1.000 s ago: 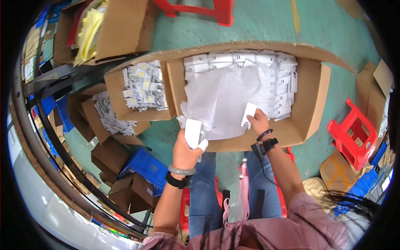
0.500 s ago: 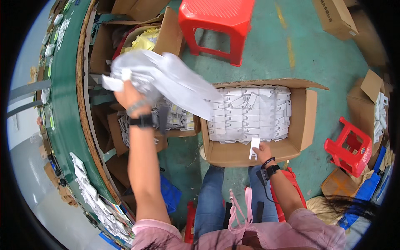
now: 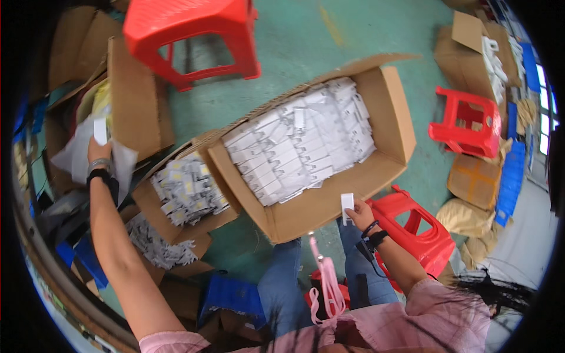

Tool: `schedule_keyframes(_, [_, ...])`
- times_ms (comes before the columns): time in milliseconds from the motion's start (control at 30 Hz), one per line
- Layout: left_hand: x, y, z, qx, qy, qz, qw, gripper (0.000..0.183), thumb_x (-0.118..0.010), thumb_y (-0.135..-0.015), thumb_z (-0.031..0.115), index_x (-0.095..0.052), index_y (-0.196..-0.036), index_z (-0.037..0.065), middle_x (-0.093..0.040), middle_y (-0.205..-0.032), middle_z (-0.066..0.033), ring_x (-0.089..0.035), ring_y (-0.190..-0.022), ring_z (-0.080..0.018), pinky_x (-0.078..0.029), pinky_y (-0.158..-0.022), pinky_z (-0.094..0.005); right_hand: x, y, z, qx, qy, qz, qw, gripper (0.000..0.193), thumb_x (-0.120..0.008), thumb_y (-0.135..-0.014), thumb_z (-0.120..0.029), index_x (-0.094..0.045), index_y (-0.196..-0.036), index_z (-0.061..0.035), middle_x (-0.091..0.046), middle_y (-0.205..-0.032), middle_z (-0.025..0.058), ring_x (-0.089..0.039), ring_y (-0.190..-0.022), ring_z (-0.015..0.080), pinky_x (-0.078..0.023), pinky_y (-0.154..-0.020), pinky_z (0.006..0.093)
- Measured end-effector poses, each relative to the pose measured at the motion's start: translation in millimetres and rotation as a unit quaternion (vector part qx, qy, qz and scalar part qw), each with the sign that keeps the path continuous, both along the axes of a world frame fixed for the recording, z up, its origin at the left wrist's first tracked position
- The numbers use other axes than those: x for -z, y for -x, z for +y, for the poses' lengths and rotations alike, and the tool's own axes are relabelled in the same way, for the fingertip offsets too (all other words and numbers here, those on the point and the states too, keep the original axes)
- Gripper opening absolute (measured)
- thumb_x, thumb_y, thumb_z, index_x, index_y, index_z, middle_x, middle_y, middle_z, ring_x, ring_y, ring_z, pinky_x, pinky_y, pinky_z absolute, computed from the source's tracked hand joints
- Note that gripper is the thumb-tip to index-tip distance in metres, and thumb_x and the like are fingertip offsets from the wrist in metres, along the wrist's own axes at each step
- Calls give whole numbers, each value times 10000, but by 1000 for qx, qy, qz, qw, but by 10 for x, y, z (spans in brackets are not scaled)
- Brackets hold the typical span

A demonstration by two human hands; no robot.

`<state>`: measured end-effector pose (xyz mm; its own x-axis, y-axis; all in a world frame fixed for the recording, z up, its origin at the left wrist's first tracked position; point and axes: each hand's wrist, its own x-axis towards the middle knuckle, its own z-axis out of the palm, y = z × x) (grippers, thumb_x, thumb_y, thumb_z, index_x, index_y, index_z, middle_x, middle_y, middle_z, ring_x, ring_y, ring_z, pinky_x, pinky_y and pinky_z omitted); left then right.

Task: Manual assembly and sorting of small plastic and electronic components at a factory workbench.

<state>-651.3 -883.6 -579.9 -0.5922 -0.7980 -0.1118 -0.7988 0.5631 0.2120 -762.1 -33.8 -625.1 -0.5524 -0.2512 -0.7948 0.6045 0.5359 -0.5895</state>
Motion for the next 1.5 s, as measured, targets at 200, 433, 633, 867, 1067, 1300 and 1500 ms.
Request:
schedule_keyframes(200, [587, 309, -198, -9, -99, -56, 993, 541, -702, -761, 271, -551, -1192, -19, -649, -1081, -208, -617, -1040, -328, -464, -880, -396, -333, 377, -159, 10, 18, -6, 1000, 328, -538, -874, 53, -520, -1198, 10, -641, -1042, 90, -627, -924, 146, -493, -846, 278])
schedule_keyframes(433, [-1236, 670, 1347, -3, 201, 190, 961, 700, -693, -802, 194, -365, -1385, -11, -510, -1298, -208, -542, -1149, -324, -409, -981, -382, 300, 972, -42, -51, -57, 40, 996, 348, -527, -860, -59, -498, -1197, 24, -631, -975, 140, -642, -860, 200, -540, -687, 337])
schedule_keyframes(633, [-1402, 1166, 4084, 206, -52, 259, 942, 477, -757, -757, 145, -528, -1151, 7, -600, -1029, -128, -589, -956, -225, -481, -851, -362, 695, 1612, -1032, 115, 13, -78, 990, 284, -567, -874, -79, -556, -1129, 44, -637, -970, 139, -657, -789, 260, -589, -613, 391])
schedule_keyframes(867, [1232, 1823, 5161, -72, -347, 173, 919, 471, -755, -668, 177, -546, -1045, -10, -648, -985, -203, -631, -907, -375, -502, -810, -412, 1496, 1863, -1830, -210, -122, 124, 962, 319, -679, -800, -198, -637, -1011, 36, -652, -967, 190, -663, -808, 304, -570, -683, 357])
schedule_keyframes(1067, [1926, 2286, 4767, 156, -87, -13, 984, 565, -734, -626, 194, -535, -1112, -12, -576, -1145, -213, -511, -1107, -364, -370, -1018, -423, 1573, 1804, -1918, 247, 88, -227, 938, 228, -606, -881, -139, -562, -1046, 12, -622, -974, 160, -645, -845, 315, -570, -680, 436])
schedule_keyframes(1300, [1751, 2435, 4985, 74, -97, -140, 983, 606, -705, -641, 333, -542, -1132, 19, -588, -1145, -199, -519, -1133, -346, -416, -963, -435, 1418, 1598, -2155, 283, 86, -245, 923, 616, -715, -832, -237, -279, -1252, -126, -471, -1149, 161, -540, -980, 324, -544, -736, 561])
schedule_keyframes(1500, [1725, 2511, 5123, 60, -233, -84, 967, 569, -704, -658, 336, -579, -1109, 13, -583, -1173, -195, -558, -1028, -408, -476, -882, -445, 1423, 1634, -2295, 233, 3, -243, 942, 638, -590, -882, -457, -260, -1333, -150, -472, -1084, 102, -515, -863, 216, -511, -724, 480])
